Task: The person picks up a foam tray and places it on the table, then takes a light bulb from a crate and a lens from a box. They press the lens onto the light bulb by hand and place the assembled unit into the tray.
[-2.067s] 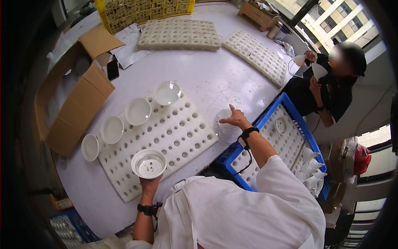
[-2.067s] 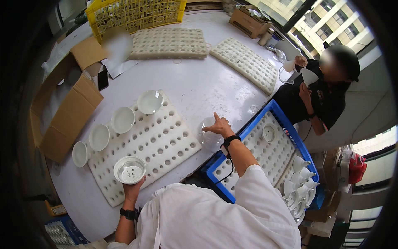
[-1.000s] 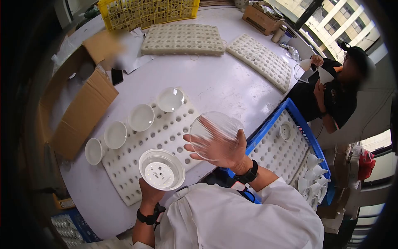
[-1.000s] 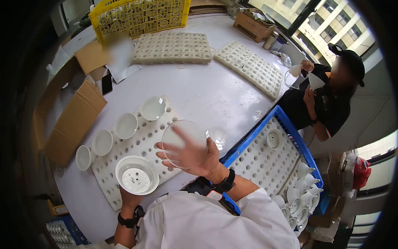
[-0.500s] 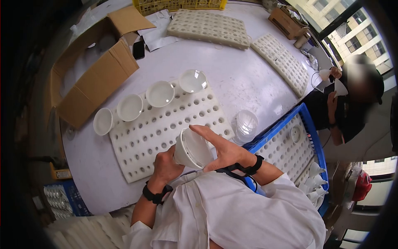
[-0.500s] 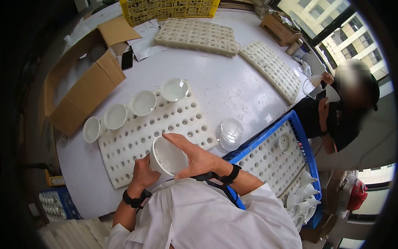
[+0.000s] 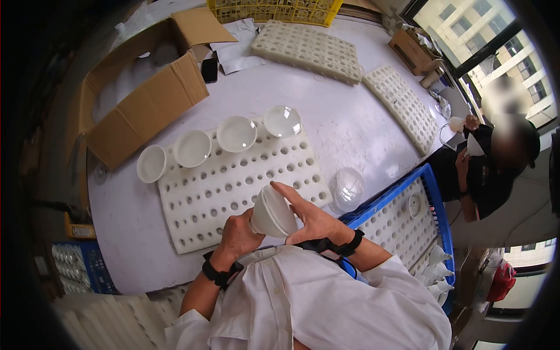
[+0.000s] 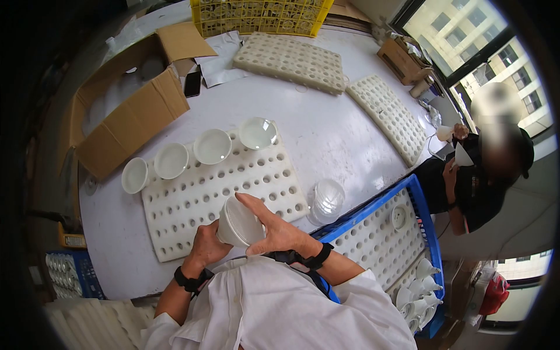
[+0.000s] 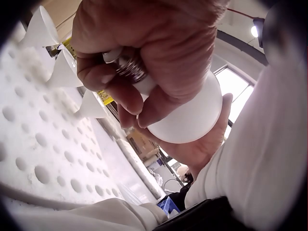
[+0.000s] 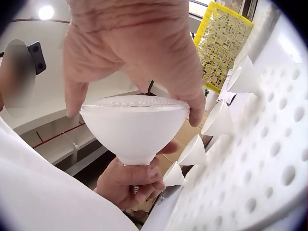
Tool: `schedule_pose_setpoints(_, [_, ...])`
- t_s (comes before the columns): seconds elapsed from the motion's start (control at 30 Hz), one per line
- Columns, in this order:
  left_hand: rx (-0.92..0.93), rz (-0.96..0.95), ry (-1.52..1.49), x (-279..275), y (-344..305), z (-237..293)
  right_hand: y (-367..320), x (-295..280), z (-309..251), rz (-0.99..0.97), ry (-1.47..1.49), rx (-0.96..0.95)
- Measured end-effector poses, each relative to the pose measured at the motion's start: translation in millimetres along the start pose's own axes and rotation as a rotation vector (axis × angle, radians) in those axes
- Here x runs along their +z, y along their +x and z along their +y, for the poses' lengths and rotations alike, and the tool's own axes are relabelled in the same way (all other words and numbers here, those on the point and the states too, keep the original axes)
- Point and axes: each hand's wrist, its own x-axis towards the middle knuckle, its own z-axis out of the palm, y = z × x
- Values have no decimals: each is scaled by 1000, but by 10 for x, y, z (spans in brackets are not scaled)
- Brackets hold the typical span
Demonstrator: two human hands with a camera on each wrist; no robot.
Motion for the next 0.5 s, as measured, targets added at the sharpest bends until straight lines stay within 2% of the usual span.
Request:
schedule_pose_setpoints(0.07, [-26, -6, -10, -1, 8, 12, 6, 13, 32, -10, 16, -9])
schedule_pose_setpoints(0.13, [-50, -13, -19, -7, 25, 33, 18, 24, 38, -25, -139, -53])
schedule_pose_setpoints(0.43, [-94, -106, -39, -37, 108, 43, 15, 98, 167, -14, -172, -1])
schedule_pose_setpoints(0.5, [-152, -219, -14, -41, 118, 8, 14, 106, 174, -23, -151, 15])
